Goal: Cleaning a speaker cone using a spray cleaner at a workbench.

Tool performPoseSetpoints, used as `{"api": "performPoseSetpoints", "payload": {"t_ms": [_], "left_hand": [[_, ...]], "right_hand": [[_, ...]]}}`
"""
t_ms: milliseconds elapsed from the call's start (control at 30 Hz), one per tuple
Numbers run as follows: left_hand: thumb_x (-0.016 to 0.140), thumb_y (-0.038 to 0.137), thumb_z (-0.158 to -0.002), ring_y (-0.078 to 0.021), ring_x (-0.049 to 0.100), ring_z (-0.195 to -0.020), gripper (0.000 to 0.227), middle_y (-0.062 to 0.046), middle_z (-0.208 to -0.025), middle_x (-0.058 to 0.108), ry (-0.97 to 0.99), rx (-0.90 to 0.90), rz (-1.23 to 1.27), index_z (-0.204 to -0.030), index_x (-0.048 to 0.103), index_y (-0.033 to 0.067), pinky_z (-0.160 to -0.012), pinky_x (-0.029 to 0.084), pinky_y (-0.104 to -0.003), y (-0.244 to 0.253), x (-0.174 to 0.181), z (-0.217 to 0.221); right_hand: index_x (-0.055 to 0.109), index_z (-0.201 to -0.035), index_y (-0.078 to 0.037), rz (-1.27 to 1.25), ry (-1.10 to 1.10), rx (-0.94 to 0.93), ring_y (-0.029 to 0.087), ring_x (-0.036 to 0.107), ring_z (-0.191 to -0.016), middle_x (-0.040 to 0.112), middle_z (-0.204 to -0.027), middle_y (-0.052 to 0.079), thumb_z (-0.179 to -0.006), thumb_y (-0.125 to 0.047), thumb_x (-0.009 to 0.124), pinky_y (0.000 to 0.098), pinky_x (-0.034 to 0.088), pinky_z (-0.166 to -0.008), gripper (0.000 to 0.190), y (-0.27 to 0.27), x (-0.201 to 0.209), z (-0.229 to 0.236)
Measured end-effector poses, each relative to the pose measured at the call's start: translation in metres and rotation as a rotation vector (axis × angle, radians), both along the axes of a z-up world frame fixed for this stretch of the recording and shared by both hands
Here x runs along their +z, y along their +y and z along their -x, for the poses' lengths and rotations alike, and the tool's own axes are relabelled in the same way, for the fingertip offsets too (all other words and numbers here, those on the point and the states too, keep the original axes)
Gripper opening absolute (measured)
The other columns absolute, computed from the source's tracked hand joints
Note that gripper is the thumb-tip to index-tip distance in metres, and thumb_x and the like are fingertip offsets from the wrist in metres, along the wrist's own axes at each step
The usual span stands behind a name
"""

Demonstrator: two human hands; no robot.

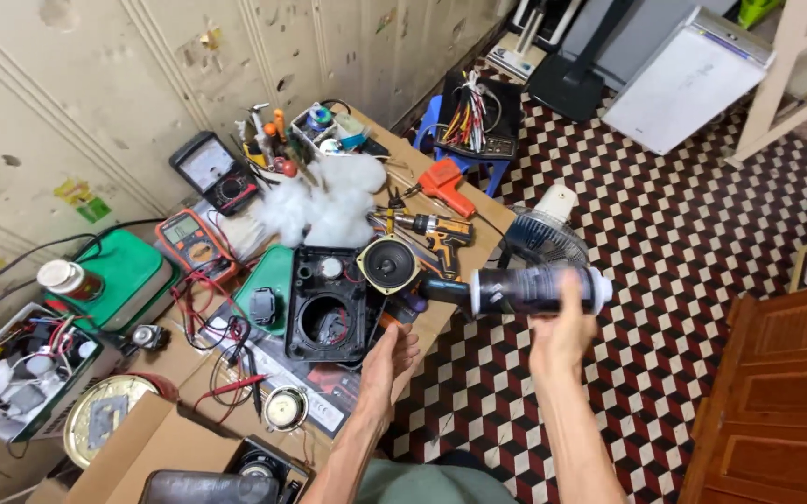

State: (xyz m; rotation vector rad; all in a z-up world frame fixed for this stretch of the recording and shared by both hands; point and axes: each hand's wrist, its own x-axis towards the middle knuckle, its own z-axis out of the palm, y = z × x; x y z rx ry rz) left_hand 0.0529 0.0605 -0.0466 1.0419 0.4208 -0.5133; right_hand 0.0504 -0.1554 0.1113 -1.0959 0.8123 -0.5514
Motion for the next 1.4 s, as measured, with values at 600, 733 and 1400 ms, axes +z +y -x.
{"api": "performPoseSetpoints", "payload": {"t_ms": [600, 733, 1400], "left_hand": [[0.056, 0.048, -0.098, -0.0161, 0.066, -0.102, 0.055, -0.007, -0.121, 0.071, 0.171, 0.005, 0.06, -0.133, 0.066, 0.0076, -0.09, 0.053, -0.03, 0.005, -0.016, -0.01], [0.055, 0.043, -0.098, -0.0152, 0.07, -0.101, 0.05, -0.007, -0.118, 0.074, 0.065, 0.048, 0.017, -0.131, 0.067, 0.0077, -0.089, 0.054, -0.029, 0.006, -0.022, -0.019], [0.049, 0.049, -0.1, -0.0151, 0.067, -0.111, 0.056, -0.006, -0.126, 0.071, 0.015, -0.081, -0.004, -0.136, 0.065, 0.0083, -0.097, 0.051, -0.031, 0.008, -0.005, -0.031]], "right_hand": [[0.063, -0.122, 0.002, 0.312, 0.238, 0.55, 0.018, 0.064, -0.1, 0.07, -0.103, 0.009, -0.085, -0.032, 0.073, 0.0471, 0.045, -0.104, 0.052, 0.017, -0.069, -0.007], [0.065, -0.12, 0.004, 0.344, 0.032, 0.578, 0.019, 0.065, -0.096, 0.071, -0.105, 0.009, -0.084, -0.03, 0.075, 0.0494, 0.046, -0.101, 0.051, 0.02, -0.039, -0.009], [0.062, -0.124, -0.002, 0.476, 0.193, 0.732, 0.016, 0.066, -0.103, 0.071, -0.11, 0.008, -0.077, -0.02, 0.074, 0.0316, 0.046, -0.096, 0.051, 0.03, -0.036, -0.028]]}}
